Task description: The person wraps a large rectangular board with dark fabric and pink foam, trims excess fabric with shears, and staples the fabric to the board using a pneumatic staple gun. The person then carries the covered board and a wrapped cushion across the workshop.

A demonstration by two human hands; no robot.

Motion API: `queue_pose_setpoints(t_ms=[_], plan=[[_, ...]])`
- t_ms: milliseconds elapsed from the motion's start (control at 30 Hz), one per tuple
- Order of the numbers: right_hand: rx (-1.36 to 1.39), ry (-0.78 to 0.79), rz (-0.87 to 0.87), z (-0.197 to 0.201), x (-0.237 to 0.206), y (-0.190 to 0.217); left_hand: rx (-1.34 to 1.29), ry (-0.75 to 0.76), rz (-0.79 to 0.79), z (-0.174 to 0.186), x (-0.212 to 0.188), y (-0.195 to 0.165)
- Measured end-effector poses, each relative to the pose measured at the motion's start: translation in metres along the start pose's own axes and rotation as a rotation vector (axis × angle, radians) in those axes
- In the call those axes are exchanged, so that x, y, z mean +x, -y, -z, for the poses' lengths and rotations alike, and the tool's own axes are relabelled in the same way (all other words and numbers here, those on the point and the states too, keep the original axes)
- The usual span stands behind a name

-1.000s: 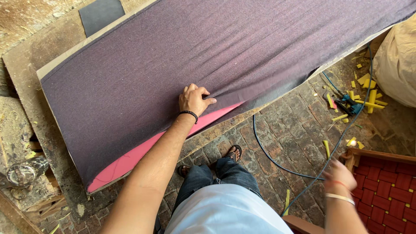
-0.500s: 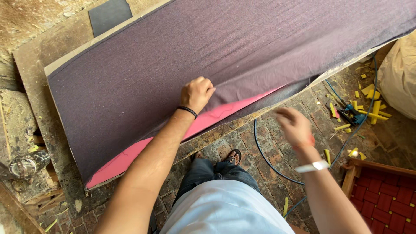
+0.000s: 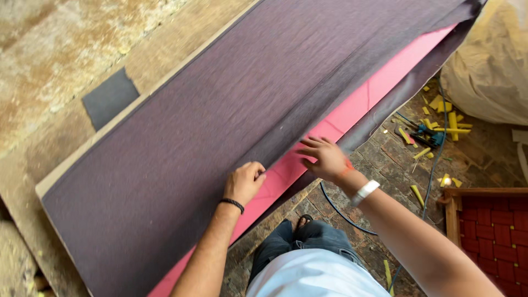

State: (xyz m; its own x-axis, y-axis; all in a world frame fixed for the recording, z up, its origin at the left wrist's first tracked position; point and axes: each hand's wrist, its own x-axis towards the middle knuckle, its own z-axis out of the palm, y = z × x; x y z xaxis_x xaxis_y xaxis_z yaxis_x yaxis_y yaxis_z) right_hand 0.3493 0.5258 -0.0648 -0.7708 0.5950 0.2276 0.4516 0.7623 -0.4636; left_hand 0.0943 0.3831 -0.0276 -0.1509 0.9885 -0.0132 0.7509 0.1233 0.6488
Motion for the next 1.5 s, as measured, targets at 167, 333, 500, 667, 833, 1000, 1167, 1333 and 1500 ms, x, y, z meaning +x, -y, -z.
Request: queue_pose_setpoints(t_ms=[167, 333, 500, 667, 833, 1000, 1167, 1333, 1500], plan=[[0.020, -0.140, -0.562, 0.074, -0.059, -0.047, 0.007, 0.093, -0.048, -0.028, 0.043, -0.030], [0.075, -0.153, -0.747, 0.125, -0.065, -0.115, -0.109, 0.057, -0.203, -0.087, 0.146, -0.095], [0.120, -0.252, -0.670, 0.175, -0.057, -0.229, -0.043, 0.000, -0.344, -0.177, 0.285, -0.177], [0.193, -0.158, -0.667, 0.249, -0.041, -0.366, 0.051, -0.049, -0.256, -0.271, 0.427, -0.262], [0.272, -0.092, -0.645, 0.304, -0.020, -0.456, 0.271, -0.152, -0.260, -0.328, 0.527, -0.317], [0.171, -0.035, -0.552, 0.318, 0.012, -0.532, 0.216, -0.122, -0.080, -0.322, 0.565, -0.334], [-0.171, 0.174, -0.390, 0.313, 0.100, -0.609, 0.204, -0.280, -0.149, -0.299, 0.570, -0.359], [-0.310, 0.384, -0.449, 0.315, 0.164, -0.693, 0.211, -0.313, -0.230, -0.312, 0.564, -0.373], [-0.468, 0.115, -0.116, 0.297, 0.166, -0.717, 0.288, -0.171, -0.157, -0.325, 0.529, -0.348]])
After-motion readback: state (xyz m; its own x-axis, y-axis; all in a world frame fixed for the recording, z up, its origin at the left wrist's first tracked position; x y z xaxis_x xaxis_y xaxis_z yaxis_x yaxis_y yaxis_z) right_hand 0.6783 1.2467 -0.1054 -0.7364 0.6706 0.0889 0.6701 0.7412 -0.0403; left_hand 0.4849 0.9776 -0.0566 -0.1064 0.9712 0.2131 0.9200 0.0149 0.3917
